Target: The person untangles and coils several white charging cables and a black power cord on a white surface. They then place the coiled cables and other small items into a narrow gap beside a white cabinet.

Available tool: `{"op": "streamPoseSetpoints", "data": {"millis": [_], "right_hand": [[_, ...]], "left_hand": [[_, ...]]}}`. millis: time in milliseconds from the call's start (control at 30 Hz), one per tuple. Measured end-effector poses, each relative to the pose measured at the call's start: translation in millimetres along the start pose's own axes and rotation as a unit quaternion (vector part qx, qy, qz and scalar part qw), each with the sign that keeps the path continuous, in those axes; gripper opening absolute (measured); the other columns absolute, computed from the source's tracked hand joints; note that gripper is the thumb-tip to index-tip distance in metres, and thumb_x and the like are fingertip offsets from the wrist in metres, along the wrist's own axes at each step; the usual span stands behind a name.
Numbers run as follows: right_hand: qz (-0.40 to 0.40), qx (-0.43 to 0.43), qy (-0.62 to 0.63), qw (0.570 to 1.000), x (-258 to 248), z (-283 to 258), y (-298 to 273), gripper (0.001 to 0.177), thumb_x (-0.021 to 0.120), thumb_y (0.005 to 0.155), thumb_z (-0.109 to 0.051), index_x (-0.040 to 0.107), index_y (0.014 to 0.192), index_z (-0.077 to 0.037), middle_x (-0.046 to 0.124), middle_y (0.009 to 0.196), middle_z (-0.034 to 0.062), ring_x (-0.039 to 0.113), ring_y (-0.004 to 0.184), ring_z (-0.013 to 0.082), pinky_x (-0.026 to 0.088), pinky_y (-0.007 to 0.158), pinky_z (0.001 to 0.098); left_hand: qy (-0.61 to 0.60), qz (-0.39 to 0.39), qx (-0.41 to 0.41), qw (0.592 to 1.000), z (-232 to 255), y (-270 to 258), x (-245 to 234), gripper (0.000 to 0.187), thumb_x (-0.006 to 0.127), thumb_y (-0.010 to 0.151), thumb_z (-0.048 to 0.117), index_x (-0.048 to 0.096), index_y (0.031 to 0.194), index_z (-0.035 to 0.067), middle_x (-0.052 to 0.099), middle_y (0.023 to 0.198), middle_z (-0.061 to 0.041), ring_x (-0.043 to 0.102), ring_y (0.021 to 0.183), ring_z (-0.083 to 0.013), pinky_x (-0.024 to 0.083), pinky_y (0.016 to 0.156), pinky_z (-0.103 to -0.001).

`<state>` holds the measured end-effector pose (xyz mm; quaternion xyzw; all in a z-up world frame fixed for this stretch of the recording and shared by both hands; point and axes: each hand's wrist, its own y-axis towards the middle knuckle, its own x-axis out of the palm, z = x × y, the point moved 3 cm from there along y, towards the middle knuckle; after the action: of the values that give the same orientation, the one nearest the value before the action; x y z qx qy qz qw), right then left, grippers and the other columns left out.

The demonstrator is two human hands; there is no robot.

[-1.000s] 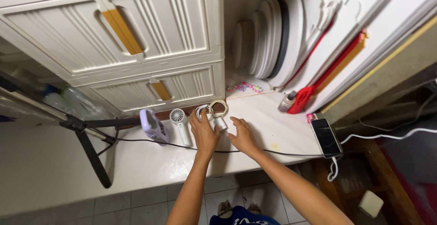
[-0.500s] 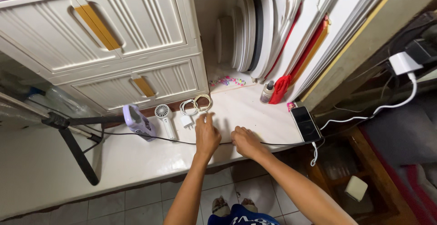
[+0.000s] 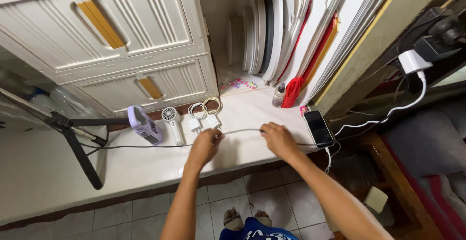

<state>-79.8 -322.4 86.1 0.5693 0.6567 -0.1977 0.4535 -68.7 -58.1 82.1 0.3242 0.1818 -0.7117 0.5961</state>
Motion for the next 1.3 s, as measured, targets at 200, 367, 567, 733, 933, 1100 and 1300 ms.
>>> {"op": "streamPoseSetpoints", "data": {"millis": [200,367,567,733,933,1100,1300], "right_hand": [[0.060,0.001,-0.069,0.996,-50.8,22.2,-21.7,0.009,0.071,0.085,-0.011,0.070,0.093,-0.006,0.069,0.089,0.0130,0.066,0.089,0.0348,0.050,0.081,0.0472],[0.135,0.003,-0.111,0.985,-94.9,25.9,-42.4,0.010,0.073,0.083,-0.010,0.070,0.091,-0.006,0.067,0.088,0.0120,0.064,0.091,0.0339,0.049,0.082,0.0464],[0.212,-0.022,-0.144,0.966,-133.2,16.0,-61.1,0.010,0.072,0.084,-0.007,0.071,0.094,-0.006,0.066,0.098,0.0078,0.062,0.100,0.0300,0.049,0.090,0.0425],[0.225,-0.047,-0.231,0.946,-154.3,5.1,-67.8,0.011,0.072,0.084,-0.004,0.074,0.095,-0.004,0.068,0.100,0.0050,0.061,0.104,0.0266,0.045,0.096,0.0428],[0.239,-0.054,-0.252,0.936,-169.7,1.6,-73.3,0.013,0.071,0.086,0.000,0.076,0.098,-0.003,0.068,0.098,0.0037,0.061,0.105,0.0250,0.046,0.099,0.0420],[0.339,-0.066,-0.193,0.918,-180.9,1.9,-78.6,0.011,0.078,0.088,-0.002,0.077,0.099,-0.003,0.065,0.104,0.0073,0.059,0.108,0.0258,0.048,0.097,0.0410],[0.417,-0.006,-0.240,0.877,-212.2,12.6,-83.7,0.013,0.088,0.099,-0.015,0.079,0.105,-0.007,0.057,0.113,0.0088,0.050,0.113,0.0277,0.043,0.100,0.0407]], "left_hand": [[0.011,0.079,-0.008,0.997,20.9,3.1,-42.9,0.020,0.074,0.090,0.018,0.073,0.098,-0.001,0.070,0.085,-0.020,0.065,0.067,-0.0317,0.052,0.065,-0.043],[0.009,0.153,0.054,0.987,44.5,6.6,-60.8,0.017,0.073,0.093,0.015,0.073,0.098,-0.001,0.069,0.084,-0.017,0.063,0.070,-0.0284,0.051,0.066,-0.041],[0.011,0.233,0.104,0.967,66.2,13.8,-72.3,0.012,0.071,0.096,0.011,0.071,0.097,0.000,0.067,0.085,-0.014,0.060,0.071,-0.0252,0.049,0.066,-0.039],[0.049,0.318,0.106,0.941,74.1,16.6,-89.3,0.009,0.071,0.100,0.008,0.070,0.097,0.000,0.065,0.085,-0.012,0.059,0.071,-0.0213,0.047,0.064,-0.037],[0.057,0.391,0.135,0.909,81.0,9.5,-119.8,0.009,0.069,0.105,0.007,0.069,0.103,-0.001,0.064,0.088,-0.010,0.056,0.071,-0.0179,0.045,0.065,-0.033],[0.048,0.423,0.139,0.894,85.4,0.6,-142.3,0.010,0.066,0.110,0.007,0.069,0.105,-0.002,0.063,0.089,-0.009,0.056,0.071,-0.0164,0.045,0.063,-0.032],[0.059,0.445,0.126,0.885,80.5,-8.3,-159.3,0.015,0.066,0.113,0.011,0.069,0.104,-0.001,0.061,0.087,-0.008,0.053,0.070,-0.0163,0.041,0.061,-0.030]]}}
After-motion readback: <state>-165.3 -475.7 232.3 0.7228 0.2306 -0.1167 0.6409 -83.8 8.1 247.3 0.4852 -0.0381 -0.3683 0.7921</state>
